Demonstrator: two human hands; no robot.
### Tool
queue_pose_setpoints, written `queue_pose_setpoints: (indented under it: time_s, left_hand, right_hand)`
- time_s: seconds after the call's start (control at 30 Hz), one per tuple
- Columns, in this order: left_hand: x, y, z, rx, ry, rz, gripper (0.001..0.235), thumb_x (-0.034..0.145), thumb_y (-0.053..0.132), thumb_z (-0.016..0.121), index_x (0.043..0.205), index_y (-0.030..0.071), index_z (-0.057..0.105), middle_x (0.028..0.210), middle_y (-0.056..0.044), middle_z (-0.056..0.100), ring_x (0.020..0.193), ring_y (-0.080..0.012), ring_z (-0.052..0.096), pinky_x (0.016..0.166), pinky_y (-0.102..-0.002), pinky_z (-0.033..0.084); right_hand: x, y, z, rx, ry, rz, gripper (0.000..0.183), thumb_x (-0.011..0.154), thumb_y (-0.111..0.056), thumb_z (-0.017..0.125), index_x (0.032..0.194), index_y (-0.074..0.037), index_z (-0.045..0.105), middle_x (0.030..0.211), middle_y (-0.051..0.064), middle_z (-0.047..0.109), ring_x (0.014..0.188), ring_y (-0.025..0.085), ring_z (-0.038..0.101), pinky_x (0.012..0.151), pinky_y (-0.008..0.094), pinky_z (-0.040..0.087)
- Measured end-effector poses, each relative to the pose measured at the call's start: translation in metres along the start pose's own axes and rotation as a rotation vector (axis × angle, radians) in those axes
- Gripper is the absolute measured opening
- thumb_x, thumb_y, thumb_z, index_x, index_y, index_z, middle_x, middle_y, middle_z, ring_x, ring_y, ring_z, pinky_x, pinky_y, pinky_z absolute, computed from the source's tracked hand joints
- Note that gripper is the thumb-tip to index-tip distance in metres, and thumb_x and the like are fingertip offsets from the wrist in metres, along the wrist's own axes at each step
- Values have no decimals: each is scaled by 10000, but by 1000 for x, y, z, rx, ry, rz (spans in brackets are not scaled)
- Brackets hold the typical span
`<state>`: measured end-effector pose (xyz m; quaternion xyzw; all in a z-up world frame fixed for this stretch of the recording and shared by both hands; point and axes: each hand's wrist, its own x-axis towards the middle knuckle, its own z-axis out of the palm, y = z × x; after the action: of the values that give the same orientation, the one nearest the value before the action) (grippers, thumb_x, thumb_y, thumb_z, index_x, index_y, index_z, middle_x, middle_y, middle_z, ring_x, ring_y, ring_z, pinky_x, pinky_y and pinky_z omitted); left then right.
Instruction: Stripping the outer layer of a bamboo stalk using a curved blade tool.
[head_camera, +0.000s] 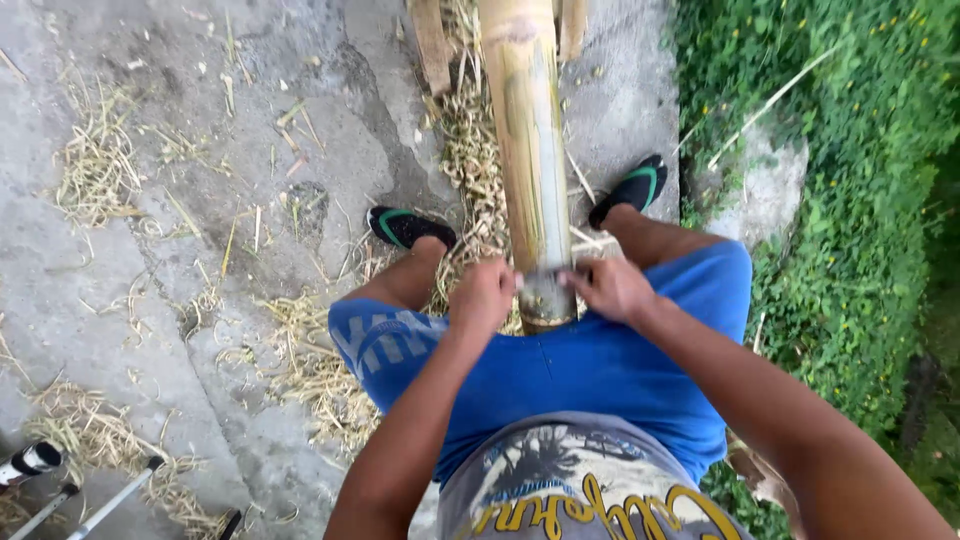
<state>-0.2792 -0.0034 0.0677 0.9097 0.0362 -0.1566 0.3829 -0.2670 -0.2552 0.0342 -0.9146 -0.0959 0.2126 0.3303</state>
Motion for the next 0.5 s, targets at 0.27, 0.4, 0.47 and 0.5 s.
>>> queue_pose_setpoints:
  time_s: [0.27,0.4,0.47,0.5]
  left_hand:
    - [103,0,-10,95,231,61,188,976,225,650,857,88,598,869,-75,625,808,-298,620,619,-455,509]
    - [219,-3,-20,136,249,30,168,950,176,706,842,110,596,851,-19,600,768,-193,587,570,-301,521]
    - [252,1,-34,136,420,160,175,873,204,757,834,115,611,873,-17,635,780,-214,629,596,-385,524]
    - [261,-2,-34,139,411,150,175,873,204,757,834,115,611,873,-17,635,780,-214,629,596,-385,524]
  right_hand:
    - [122,-7,-45,-151,30,-30,505,956,-578,682,907,-77,722,610,157,645,563,369,663,546,472,517]
    - [204,-16,-69,-124,102,52,508,1011,-556,673,942,-53,699,582,132,629,491,349,625,501,479,471]
    - [236,-11,-74,-114,262,-61,488,1027,-528,710,913,-53,721,610,131,637,534,354,627,521,469,477]
    - [241,-12,-75,-108,251,-56,488,1027,-528,710,913,-53,721,610,131,637,534,354,627,521,469,477]
